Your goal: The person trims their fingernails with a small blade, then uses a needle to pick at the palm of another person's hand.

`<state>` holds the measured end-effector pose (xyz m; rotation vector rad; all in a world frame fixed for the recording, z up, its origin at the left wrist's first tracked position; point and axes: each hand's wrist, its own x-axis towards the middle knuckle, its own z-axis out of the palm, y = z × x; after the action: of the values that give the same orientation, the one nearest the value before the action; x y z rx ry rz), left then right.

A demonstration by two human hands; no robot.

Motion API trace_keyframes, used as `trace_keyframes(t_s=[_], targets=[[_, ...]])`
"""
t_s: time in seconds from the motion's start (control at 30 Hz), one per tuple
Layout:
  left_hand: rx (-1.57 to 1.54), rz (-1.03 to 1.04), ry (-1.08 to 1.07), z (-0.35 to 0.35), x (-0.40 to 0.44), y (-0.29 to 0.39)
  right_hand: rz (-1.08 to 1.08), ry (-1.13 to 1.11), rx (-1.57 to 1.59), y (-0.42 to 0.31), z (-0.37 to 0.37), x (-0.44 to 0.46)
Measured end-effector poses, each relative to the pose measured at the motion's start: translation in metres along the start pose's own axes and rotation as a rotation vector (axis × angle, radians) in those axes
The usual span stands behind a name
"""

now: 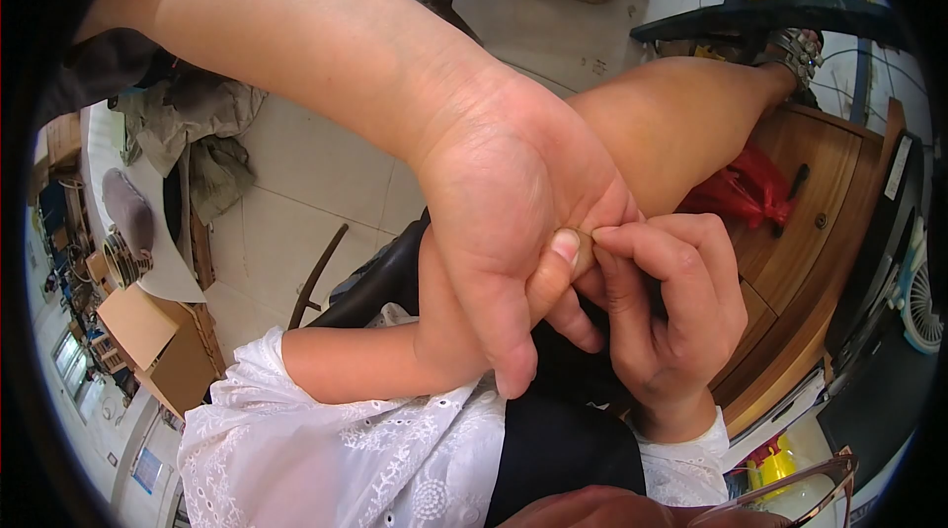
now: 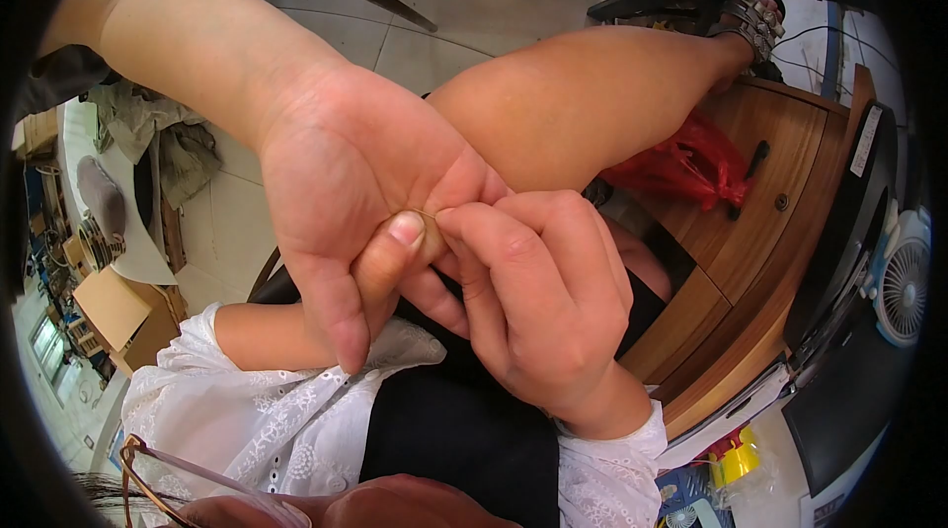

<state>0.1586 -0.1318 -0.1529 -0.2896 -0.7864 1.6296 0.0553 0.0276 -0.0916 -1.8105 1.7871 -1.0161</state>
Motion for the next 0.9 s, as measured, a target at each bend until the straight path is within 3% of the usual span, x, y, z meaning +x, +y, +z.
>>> trace_keyframes(t_s=[0.67,0.9], targets=[[-0.121,-0.054,-0.106,-0.0054,0.0042,-0.0005,-0.015,0.020,-0.023,0.0019,0.0034,-0.0019],[0.082,0.052,-0.146,-0.0095,0.0052,0.0013,-0.028,0.037,-0.028,0.0024,0.0050,-0.0016]])
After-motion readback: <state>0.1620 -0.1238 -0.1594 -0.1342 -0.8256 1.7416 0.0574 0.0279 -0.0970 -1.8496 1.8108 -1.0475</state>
